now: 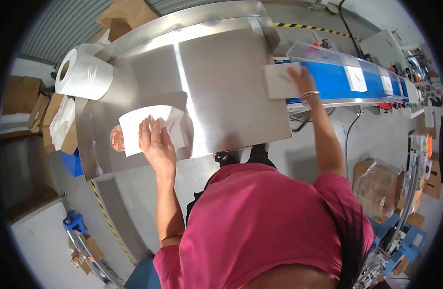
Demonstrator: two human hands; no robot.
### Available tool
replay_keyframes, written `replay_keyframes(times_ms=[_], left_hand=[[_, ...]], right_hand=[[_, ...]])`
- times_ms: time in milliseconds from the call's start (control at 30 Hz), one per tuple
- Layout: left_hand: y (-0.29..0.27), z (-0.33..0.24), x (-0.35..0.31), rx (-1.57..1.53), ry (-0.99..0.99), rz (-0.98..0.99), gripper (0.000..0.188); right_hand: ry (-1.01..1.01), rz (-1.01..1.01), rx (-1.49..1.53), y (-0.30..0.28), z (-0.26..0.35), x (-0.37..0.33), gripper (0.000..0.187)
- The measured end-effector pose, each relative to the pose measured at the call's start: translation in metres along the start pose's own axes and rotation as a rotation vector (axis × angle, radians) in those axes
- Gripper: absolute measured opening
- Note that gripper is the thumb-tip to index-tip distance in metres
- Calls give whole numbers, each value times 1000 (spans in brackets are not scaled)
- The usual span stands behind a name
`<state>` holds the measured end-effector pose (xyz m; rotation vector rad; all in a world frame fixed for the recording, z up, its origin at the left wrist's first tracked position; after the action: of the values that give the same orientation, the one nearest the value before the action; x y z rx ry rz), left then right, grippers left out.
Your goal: Operating a tissue paper processing machine and organizing stacks of paper on a conveyor belt.
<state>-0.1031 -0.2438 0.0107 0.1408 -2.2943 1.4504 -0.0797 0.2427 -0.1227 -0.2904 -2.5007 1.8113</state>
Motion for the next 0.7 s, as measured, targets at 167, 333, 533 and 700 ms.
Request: replay_keyframes(times_ms=[167,333,533,700], left_hand=[[3,-2,2,-4,43,-54,27],[-3,-2,-1,52,56,10,23],[-5,-4,3,22,117,99,31],[-1,8,1,102,51,56,48]], right_hand=[[559,-638,448,-47,-17,-10,60],[-353,-329,1176,-118,138,5,42],[-814,-178,1374,-163,269,16,44],[-384,302,1897,-135,231,9,36]])
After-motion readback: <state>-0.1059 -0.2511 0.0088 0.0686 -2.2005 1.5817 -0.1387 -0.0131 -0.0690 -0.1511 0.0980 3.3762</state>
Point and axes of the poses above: each hand's wrist, its own x-axis towards the middle knuckle, its own y-axis out of the palm, z = x × y, the point moved 1 cm from there along x, towards the middle knuckle, and after that the axes turned 4 degrees about x, right-handed, at the moved point
